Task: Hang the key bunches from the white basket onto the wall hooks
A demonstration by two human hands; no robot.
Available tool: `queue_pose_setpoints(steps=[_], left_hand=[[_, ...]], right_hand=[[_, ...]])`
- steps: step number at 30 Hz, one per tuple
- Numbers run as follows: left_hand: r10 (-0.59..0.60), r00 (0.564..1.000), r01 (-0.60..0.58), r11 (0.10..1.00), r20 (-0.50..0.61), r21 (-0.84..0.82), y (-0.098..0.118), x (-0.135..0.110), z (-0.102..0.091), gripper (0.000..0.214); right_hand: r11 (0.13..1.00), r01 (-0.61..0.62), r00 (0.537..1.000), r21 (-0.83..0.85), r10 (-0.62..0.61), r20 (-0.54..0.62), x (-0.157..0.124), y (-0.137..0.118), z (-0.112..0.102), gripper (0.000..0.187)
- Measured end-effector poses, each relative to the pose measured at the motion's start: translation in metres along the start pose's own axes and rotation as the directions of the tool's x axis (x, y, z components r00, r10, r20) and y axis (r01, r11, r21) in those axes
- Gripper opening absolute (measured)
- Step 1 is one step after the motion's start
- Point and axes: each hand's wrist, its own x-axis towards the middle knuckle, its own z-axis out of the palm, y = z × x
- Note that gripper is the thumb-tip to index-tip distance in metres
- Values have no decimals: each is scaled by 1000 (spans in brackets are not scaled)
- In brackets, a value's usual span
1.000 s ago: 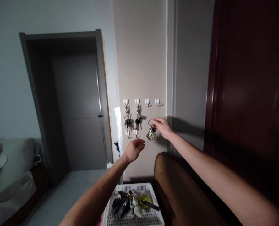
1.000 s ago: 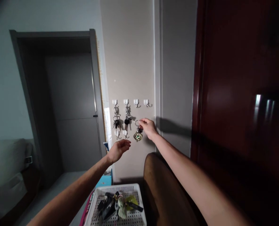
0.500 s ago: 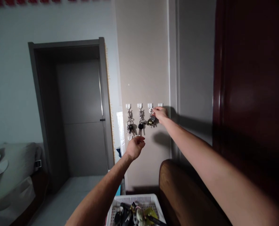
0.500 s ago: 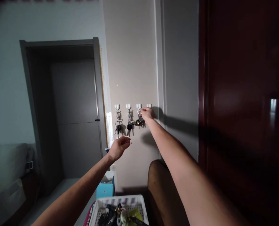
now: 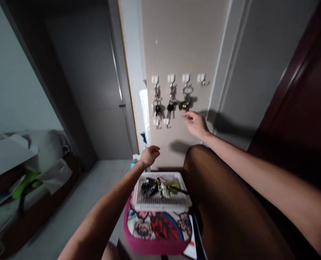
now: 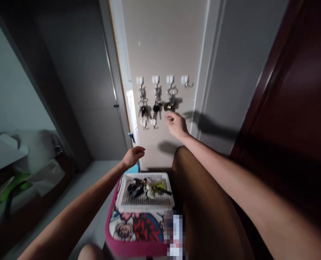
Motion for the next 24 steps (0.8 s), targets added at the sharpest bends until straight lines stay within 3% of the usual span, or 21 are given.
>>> queue_pose_setpoints(steps=[1,3,6,9,11,13,19,21,24], left_hand=[[-53,999,53,998,8,37,-14,-8,1,26],[-153,988,150,982,16,116,-40,-25,2,27],[-240,969,223,951,56,215,-67,-49,4,28],[-261,958,210,921,120,328,-83,-65,9,27],[-246,956,166,902,159,398,-87,-72,15,25],[-212,953,110,909,217,402,-88,-76,22,24],[-61,892,25,996,448,85,-71,-81,43,29],[-52,905,29,998,422,60,-68,-76,40,29],[-163,958,109,967,235,228,-69,-68,26,28]], right_hand=[[1000,5,992,-8,-3,129,-20,2,6,19],[999,6,927,-34,7,375,-58,8,19,17],[998,15,771,-66,30,636,-102,13,38,16],[995,77,603,-70,9,798,-127,14,49,17],[984,163,504,-76,-17,864,-138,14,53,18],[964,254,433,-80,-39,900,-149,16,54,20],[912,403,320,-70,-69,945,-167,27,53,39],[903,427,265,-53,-69,962,-168,28,53,33],[899,438,195,-21,-72,978,-168,27,53,23]])
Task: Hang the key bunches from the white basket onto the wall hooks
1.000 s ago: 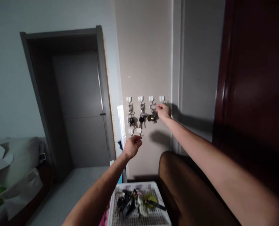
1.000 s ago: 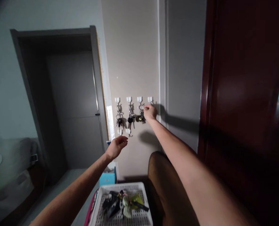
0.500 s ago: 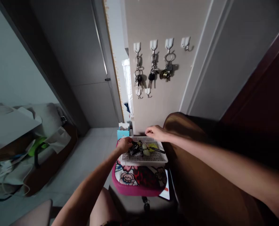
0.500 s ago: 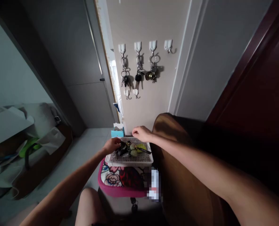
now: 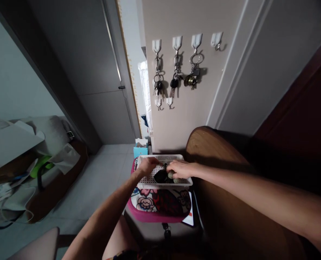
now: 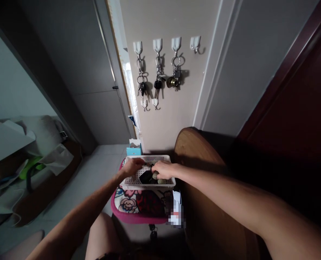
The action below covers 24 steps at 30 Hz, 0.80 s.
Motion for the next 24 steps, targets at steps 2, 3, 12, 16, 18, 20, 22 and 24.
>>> queue_pose_setpoints(steps=[2,3,12,16,18,20,22,24], left_hand=[[-86,993,100,980,-85,175,-6,0,-10,26],[-105,991,125,956,-88,267,-8,-1,-13,26],[-10,999,28,804,-34,594,-13,-9,4,24],[-38,997,61,928,-71,367,-14,-4,-4,26],[-77,995,82,993,-63,90,-12,-1,-10,26],[-102,994,93,963,-26,-252,-8,-1,-16,25],[-119,993,98,837,-3,-538,-4,-3,-22,23],[-136,991,104,697,11,-709,0,-6,-25,20]], right_hand=[[1000,-8,1000,-1,8,23,1,-1,0,25],[1000,-19,999,-2,19,35,2,-1,0,26],[1000,5,1000,-9,-5,20,0,-2,1,26],[1000,-7,999,20,7,33,1,0,1,26],[997,-43,999,59,41,24,2,1,-6,25],[988,-78,997,137,79,-3,1,-2,-21,23],[957,-50,997,287,63,-36,-4,-8,-39,20],[863,50,997,502,-10,-82,-11,-15,-53,21]])
